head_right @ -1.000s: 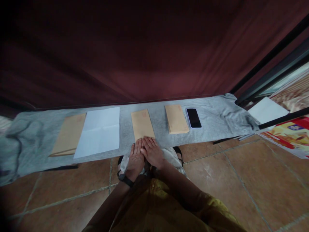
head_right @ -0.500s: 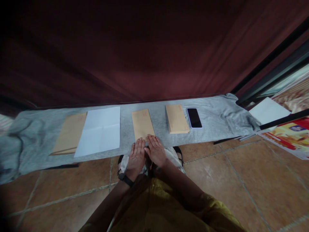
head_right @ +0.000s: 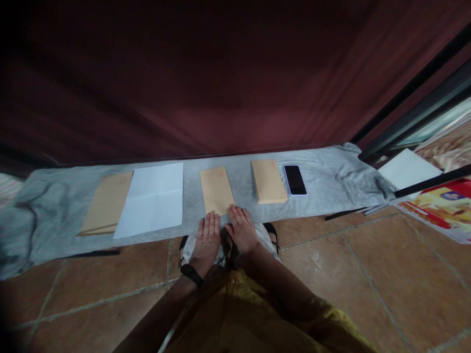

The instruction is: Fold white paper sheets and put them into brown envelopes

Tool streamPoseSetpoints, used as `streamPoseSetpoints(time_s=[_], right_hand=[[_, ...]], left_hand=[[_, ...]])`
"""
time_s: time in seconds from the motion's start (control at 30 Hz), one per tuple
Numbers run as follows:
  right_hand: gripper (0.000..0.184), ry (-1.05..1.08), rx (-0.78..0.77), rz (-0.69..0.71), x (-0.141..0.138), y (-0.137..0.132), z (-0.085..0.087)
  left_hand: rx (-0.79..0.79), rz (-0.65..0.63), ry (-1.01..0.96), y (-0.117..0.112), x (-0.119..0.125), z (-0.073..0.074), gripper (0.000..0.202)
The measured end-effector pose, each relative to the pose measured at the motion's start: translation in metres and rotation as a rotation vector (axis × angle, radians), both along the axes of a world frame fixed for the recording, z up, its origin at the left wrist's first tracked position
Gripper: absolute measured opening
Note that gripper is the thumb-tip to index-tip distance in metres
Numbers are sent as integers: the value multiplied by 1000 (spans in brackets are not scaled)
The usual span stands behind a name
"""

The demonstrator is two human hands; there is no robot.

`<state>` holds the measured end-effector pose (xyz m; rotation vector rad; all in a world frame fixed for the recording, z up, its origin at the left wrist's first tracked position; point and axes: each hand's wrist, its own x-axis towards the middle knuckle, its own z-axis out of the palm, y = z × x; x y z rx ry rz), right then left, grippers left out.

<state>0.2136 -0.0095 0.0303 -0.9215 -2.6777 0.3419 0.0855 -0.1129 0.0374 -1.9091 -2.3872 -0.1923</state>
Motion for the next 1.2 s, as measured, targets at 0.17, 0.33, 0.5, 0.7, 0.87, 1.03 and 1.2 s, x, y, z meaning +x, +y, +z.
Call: streamPoseSetpoints(time_s=[0.17,0.33,0.5,0.7,0.87,1.03,1.2], right_hand=[[57,-1,4,-17,4,3,-1],[55,9,12,-46,7,6,-1],[54,25,29,-58,10,8,-1],[46,64,-32,-127,4,11,5],[33,41,-142,-352,-19,21,17],[21,155,-271,-482,-38,32,20],[16,622,-785,-563,-42,43,18]], left_hand=[[-6,-10,17,0,1,-1,58],[-19,-3,4,1,1,2,59],[-24,28,-23,-4,-3,9,65],[44,48,-84,-10,-16,14,59],[77,88,-120,0,-20,22,48],[80,108,-93,5,-22,24,42],[69,102,-100,4,-23,24,44]])
